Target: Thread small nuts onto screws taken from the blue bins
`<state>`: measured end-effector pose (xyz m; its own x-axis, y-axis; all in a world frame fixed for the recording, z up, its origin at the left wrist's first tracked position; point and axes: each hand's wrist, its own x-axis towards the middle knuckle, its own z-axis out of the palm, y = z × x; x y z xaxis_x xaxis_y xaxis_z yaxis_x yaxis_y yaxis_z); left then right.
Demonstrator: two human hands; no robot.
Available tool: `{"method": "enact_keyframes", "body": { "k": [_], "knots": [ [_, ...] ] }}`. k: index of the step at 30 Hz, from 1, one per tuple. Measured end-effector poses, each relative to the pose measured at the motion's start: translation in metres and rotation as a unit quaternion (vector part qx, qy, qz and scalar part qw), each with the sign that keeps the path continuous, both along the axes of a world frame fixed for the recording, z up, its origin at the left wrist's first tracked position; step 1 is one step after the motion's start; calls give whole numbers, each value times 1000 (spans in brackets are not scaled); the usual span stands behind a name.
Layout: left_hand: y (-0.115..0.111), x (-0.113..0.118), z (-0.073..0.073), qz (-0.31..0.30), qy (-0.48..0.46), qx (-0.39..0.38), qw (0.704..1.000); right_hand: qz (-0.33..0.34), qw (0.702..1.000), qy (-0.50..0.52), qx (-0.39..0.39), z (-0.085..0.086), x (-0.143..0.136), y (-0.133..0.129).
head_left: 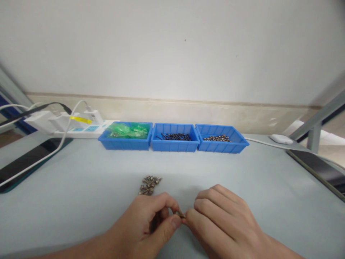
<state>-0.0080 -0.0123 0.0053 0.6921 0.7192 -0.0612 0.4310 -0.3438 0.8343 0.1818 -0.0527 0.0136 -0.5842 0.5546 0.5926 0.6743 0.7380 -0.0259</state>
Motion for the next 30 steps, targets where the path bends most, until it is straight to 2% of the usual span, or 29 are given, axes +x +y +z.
{"method": "enact_keyframes", "body": {
  "k": [4,8,12,15,17,19,20,22,24,26,28,30],
  "knots": [
    [0,-1,-2,-13,2,3,1000,9,1000,-24,6,7,3,-2],
    [1,-2,-1,-24,7,18,1000,11,999,-45,-20,6,2,-2],
    [0,-2,2,-33,7,14,999,16,999,-9,-30,-2,-1,3],
    [-1,-3,6,-12,25,50,998,21,999,39,-7,-1,4,12],
    [-3,-3,7,-3,33,82,996,-32,996,73,40,6,16,21],
    [-5,-4,7,-22,33,104,994,-162,975,92,118,16,34,34],
    [-6,-4,8,-36,35,111,993,-245,951,109,154,20,45,40],
    [-8,-5,8,-54,36,130,989,-356,915,106,158,25,66,51],
    [-9,-8,10,-59,23,162,985,-399,901,105,134,25,81,57],
    [-6,-14,13,-61,-8,219,974,-395,907,93,112,21,86,56],
    [1,-22,18,-53,-31,283,957,-357,927,79,85,15,82,52],
    [13,-34,23,21,-18,313,949,-289,954,59,44,9,72,48]
  ]
}}
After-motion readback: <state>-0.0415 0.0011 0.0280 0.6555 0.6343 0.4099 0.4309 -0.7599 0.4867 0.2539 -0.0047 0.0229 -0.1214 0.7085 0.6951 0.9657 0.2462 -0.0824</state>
